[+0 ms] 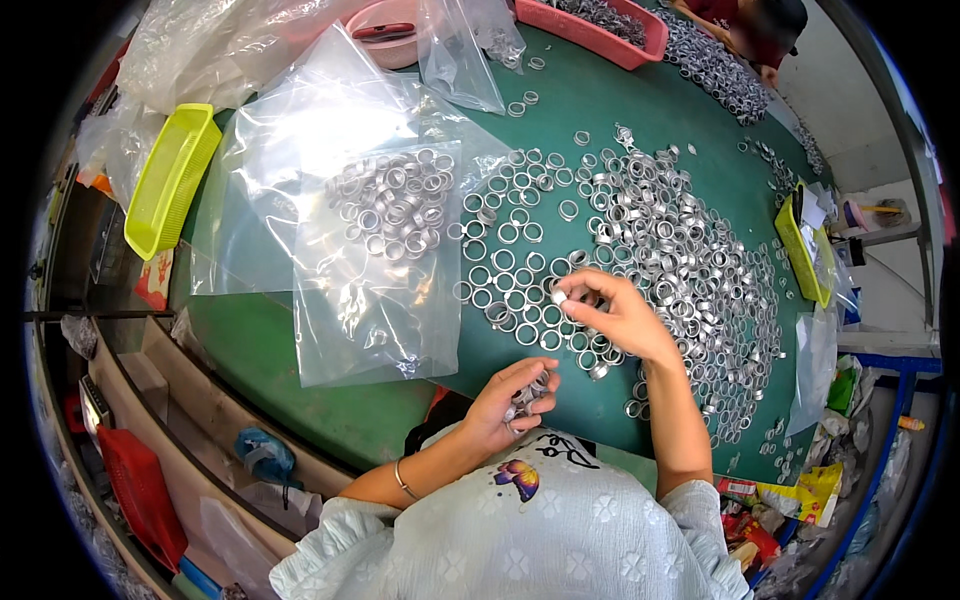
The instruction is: The person sorts through a large pile of small metal rings on a table, picking them up and placing them into a clear plastic bag or holding them in their hand.
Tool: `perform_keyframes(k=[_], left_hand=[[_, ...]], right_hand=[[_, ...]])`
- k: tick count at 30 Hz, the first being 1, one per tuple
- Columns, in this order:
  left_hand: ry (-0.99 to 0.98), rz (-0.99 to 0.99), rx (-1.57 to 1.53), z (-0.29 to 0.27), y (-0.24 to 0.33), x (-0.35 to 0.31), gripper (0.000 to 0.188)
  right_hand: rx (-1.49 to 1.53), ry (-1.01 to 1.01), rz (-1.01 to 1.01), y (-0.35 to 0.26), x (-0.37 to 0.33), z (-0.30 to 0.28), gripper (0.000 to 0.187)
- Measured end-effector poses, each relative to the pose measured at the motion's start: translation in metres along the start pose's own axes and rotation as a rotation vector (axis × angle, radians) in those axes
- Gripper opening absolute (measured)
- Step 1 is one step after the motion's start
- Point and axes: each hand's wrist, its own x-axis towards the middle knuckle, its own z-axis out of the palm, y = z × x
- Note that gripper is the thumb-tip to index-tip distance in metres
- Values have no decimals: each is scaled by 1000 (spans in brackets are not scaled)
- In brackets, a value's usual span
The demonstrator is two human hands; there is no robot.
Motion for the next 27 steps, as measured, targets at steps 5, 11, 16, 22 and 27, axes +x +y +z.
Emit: perform_keyframes(k=[5, 11, 16, 22, 27], left_hand=[[67, 24, 45, 6, -3, -2, 22], [75, 44, 98, 8, -3, -2, 21], [102, 107, 92, 4, 5, -7, 20], [91, 148, 132, 1, 3, -4, 19], [88, 147, 181, 7, 3, 0, 19]], right_hand=[[-406, 258, -222, -3, 24, 15, 39], [-736, 95, -370, 13, 73, 40, 65], [-815, -19, -250, 8, 29, 25, 40], [-654, 113, -193, 9, 25, -14, 28], [-522, 396, -349, 6, 104, 1, 41]])
